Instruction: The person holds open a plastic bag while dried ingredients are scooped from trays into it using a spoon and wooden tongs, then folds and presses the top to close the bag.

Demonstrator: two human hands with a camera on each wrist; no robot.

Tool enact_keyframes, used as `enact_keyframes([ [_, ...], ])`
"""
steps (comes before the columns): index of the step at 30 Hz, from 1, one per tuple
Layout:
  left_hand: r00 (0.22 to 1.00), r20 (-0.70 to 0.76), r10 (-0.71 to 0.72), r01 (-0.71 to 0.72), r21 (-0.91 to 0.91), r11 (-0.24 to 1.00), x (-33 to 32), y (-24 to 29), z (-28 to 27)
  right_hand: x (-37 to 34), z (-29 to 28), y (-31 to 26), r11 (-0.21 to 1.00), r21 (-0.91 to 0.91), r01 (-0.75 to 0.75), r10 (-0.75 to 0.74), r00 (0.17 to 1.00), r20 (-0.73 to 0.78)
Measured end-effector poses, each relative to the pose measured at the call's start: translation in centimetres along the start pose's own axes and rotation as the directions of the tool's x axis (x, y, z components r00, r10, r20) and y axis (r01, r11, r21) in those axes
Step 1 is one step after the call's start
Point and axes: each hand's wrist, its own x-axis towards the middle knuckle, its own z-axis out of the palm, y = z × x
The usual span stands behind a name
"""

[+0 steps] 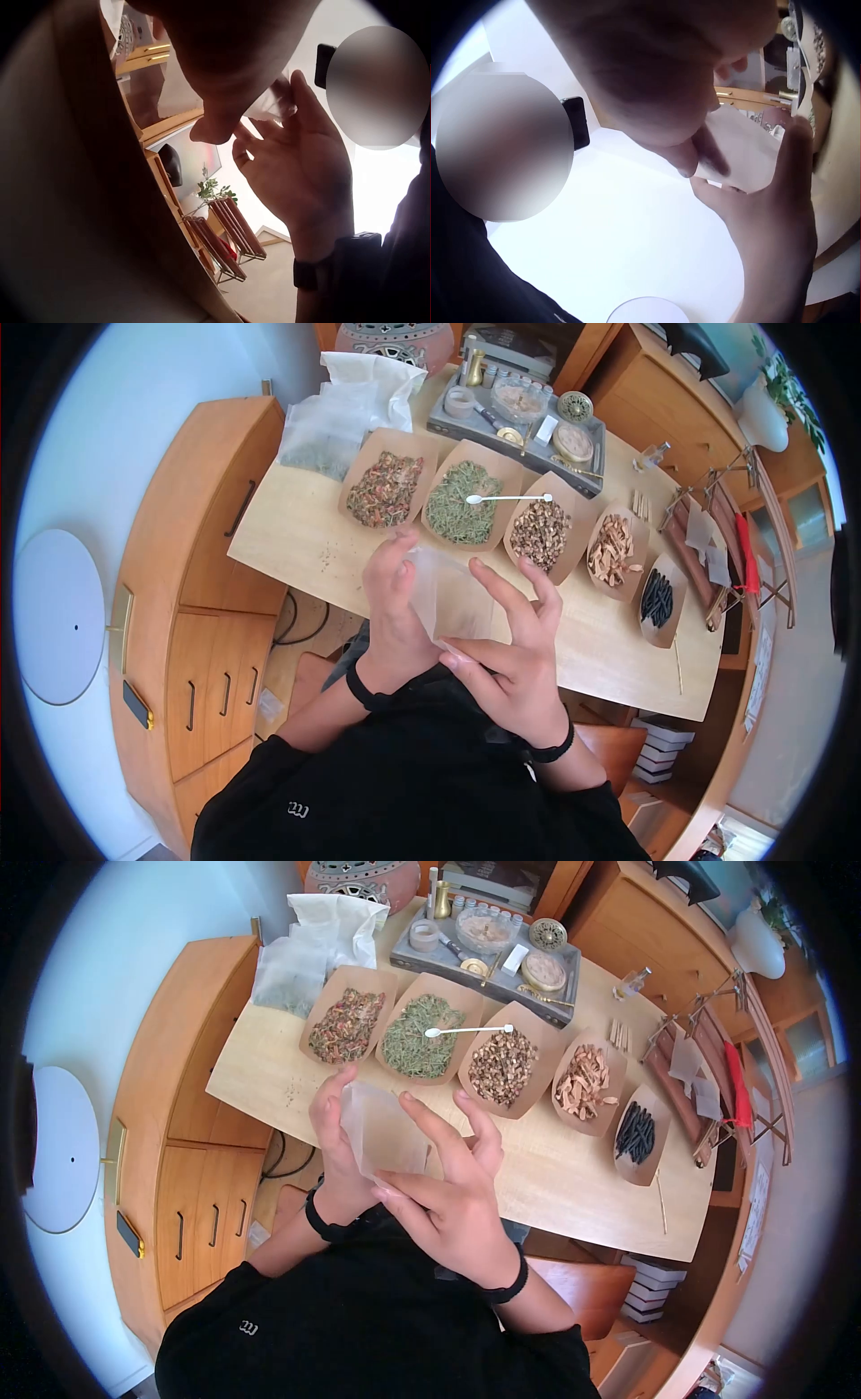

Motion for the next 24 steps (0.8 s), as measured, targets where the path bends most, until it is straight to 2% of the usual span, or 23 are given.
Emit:
enact_keyframes([
  [2,1.0,0.024,-0.014,0.014,0.004,1.0,-0.2,0.0,-0.2,-0.1,-1.1,0.7,0.999,-0.009,0.047,-0.047,0.996,0.074],
  [4,0.998,0.053,-0.044,0.041,0.065,0.997,-0.1,0.1,-0.2,0.7,-2.3,0.8,0.997,0.017,0.079,-0.08,0.993,0.083],
  [6,0.996,0.065,-0.065,0.064,0.02,0.998,0.1,0.1,-0.3,1.6,-3.6,2.2,0.993,0.039,0.111,-0.114,0.989,0.089],
  [8,0.993,0.077,-0.087,0.089,-0.022,0.996,0.2,0.0,-0.6,2.7,-5.9,4.9,0.984,-0.156,0.091,-0.099,0.994,-0.044],
  [10,0.981,0.163,-0.106,0.111,-0.021,0.994,0.1,0.1,-1.0,5.5,-6.4,9.6,0.986,-0.159,-0.049,0.013,0.976,-0.217],
  [11,0.981,0.166,-0.103,0.108,-0.022,0.994,0.1,0.2,-1.1,6.7,-6.7,10.7,0.986,-0.16,-0.051,0.015,0.975,-0.221],
  [13,0.95,0.297,-0.098,0.117,-0.048,0.992,0.1,0.6,-1.2,8.9,-7.0,12.4,0.889,-0.336,-0.31,0.308,0.95,-0.062],
  [14,0.949,0.299,-0.096,0.115,-0.046,0.992,0.1,0.6,-1.1,9.7,-6.8,13.0,0.89,-0.334,-0.311,0.308,0.949,-0.064],
  [16,0.936,0.343,-0.085,0.125,-0.096,0.988,0.0,0.7,-0.7,10.8,-6.0,14.1,0.901,-0.383,-0.203,0.247,0.966,0.071],
  [17,0.934,0.346,-0.086,0.126,-0.096,0.987,0.1,0.7,-0.4,10.9,-5.8,14.8,0.901,-0.382,-0.206,0.251,0.965,0.071],
  [19,0.928,0.36,-0.091,0.133,-0.093,0.987,0.1,0.7,-0.1,10.9,-5.3,15.9,0.938,-0.326,-0.121,0.186,0.967,0.176],
  [23,0.937,0.336,-0.095,0.127,-0.074,0.989,0.3,0.8,0.7,9.9,-6.6,16.0,0.965,-0.191,-0.181,0.209,0.968,0.139],
  [24,0.934,0.332,-0.135,0.146,-0.01,0.989,0.5,1.0,0.8,9.4,-7.9,15.3,0.948,-0.115,-0.297,0.309,0.945,0.104],
])
